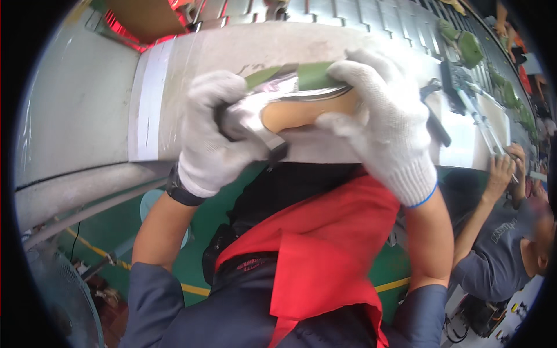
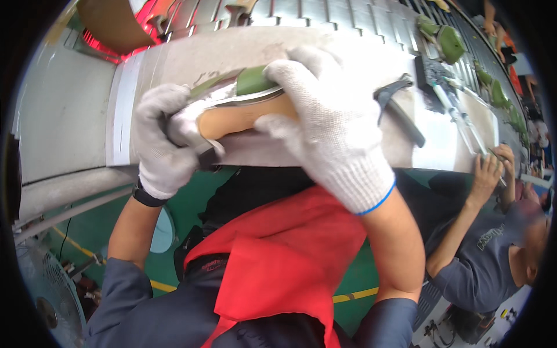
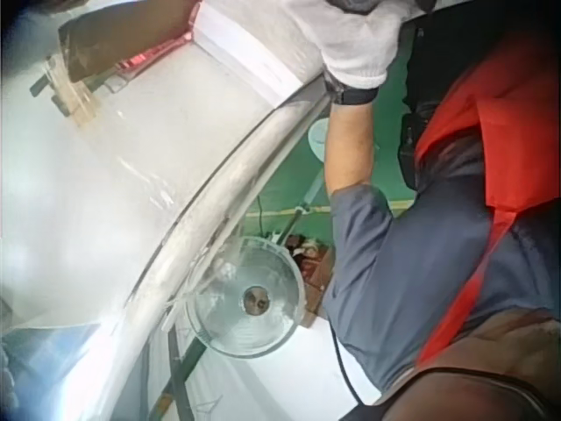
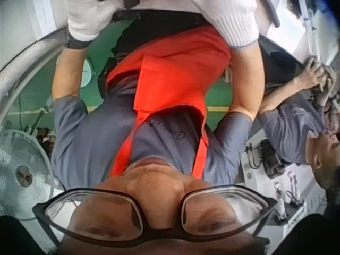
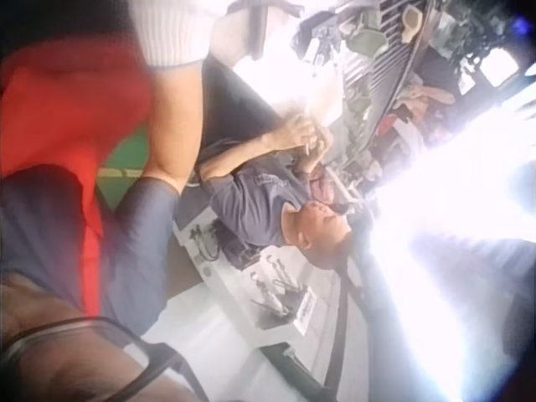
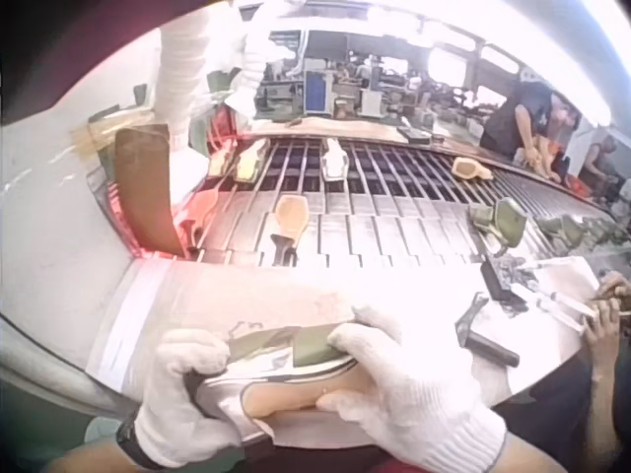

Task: The person takes shoes and soles from a conveyor, attaches and presses the soles onto the shoes by hand, taps the edges with a hammer, and places the assembled shoes back onto the conveyor.

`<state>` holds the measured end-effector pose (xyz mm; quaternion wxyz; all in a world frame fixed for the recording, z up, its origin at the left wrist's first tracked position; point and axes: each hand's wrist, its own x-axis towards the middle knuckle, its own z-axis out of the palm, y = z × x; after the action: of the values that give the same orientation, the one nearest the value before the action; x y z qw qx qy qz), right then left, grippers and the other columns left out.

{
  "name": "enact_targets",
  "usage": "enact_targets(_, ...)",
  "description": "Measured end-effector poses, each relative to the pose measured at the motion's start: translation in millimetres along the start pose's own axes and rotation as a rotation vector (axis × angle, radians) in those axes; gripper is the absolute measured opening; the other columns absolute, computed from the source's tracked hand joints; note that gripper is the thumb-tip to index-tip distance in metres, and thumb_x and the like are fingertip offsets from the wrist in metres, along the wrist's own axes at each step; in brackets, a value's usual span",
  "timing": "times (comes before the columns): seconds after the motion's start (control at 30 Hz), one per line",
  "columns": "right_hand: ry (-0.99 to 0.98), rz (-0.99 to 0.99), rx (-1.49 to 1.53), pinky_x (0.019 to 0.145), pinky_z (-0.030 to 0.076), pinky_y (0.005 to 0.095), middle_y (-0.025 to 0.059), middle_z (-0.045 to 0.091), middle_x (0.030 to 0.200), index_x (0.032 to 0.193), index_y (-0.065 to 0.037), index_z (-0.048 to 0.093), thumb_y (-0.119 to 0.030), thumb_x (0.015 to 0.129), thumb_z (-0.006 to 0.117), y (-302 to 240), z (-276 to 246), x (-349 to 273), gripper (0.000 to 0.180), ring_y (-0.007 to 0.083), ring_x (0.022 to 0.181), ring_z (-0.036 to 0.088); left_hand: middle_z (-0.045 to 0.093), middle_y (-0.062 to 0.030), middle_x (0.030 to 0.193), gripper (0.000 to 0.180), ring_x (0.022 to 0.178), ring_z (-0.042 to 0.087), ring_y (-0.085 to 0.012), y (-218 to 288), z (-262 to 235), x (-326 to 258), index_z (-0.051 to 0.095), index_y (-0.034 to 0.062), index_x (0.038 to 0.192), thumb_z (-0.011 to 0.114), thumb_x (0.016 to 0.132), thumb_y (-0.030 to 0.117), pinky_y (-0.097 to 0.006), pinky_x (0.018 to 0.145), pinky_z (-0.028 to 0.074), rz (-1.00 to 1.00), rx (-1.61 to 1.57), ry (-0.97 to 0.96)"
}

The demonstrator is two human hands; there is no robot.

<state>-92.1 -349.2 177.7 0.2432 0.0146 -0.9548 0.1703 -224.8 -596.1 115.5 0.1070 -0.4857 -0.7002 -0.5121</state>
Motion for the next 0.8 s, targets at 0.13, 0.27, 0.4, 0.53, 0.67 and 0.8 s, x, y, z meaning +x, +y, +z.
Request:
enact_targets(0.13,-0.072,-0.141,-0.071,0.117,0.050,0.0515,0.0158,0.070,0.145,0.134,-0.012,0.075,-0.013,0.068,0.096,6.3,6.3,-0.9,0.070,0.0424,0.140,0.061,0.067,-0.0195,0.140,0.075,0.128,0.066,-0.0334,11.2,-18.9,-5.6,0.069,0.0051,0.124,0.106,0.060,0.014,-0.043,0.108,0.055,-0.080,-0.052,-0.260)
enact_targets(0.27,-0.095,-0.176,-0.068,0.121,0.044,0.0547,0.0119,0.072,0.144,0.132,-0.015,0.078,-0.021,0.069,0.096,-0.6,15.8,4.3,0.066,0.0405,0.141,0.061,0.061,-0.0220,0.150,0.055,0.139,0.062,-0.0315,11.7,-28.2,12.8,0.069,0.0034,0.126,0.096,0.081,0.019,-0.043,0.116,0.050,-0.274,-0.169,-0.378)
enact_targets(0.4,-0.077,-0.129,-0.027,0.122,0.042,0.0564,0.0109,0.073,0.142,0.130,-0.016,0.079,-0.023,0.069,0.096,-3.8,24.2,3.3,0.064,0.0395,0.140,0.061,0.060,-0.0262,0.156,0.039,0.142,0.061,-0.0301,13.3,-25.6,27.0,0.072,0.0024,0.114,0.092,0.084,0.017,-0.042,0.118,0.047,-0.390,-0.241,-0.412)
enact_targets(0.53,-0.075,-0.145,-0.030,0.122,0.042,0.0569,0.0118,0.073,0.141,0.129,-0.015,0.079,-0.020,0.069,0.095,-4.8,21.7,4.1,0.063,0.0400,0.139,0.063,0.061,-0.0274,0.154,0.034,0.142,0.061,-0.0296,16.1,-22.0,32.5,0.071,0.0024,0.108,0.091,0.084,0.017,-0.043,0.119,0.046,-0.431,-0.208,-0.430)
enact_targets(0.67,-0.099,-0.103,0.036,0.119,0.046,0.0553,0.0132,0.073,0.138,0.129,-0.013,0.079,-0.018,0.069,0.095,-6.7,19.6,6.0,0.062,0.0417,0.137,0.064,0.061,-0.0278,0.154,0.029,0.141,0.061,-0.0291,22.0,-12.7,35.6,0.066,0.0025,0.099,0.088,0.084,0.015,-0.041,0.118,0.046,-0.465,-0.115,-0.400)
enact_targets(0.8,-0.121,-0.073,0.058,0.118,0.048,0.0545,0.0142,0.073,0.137,0.128,-0.012,0.078,-0.017,0.070,0.095,-13.4,17.1,11.1,0.061,0.0427,0.136,0.064,0.063,-0.0278,0.153,0.028,0.140,0.062,-0.0289,29.3,-2.7,38.0,0.062,0.0029,0.095,0.085,0.082,0.013,-0.039,0.117,0.046,-0.532,-0.067,-0.354)
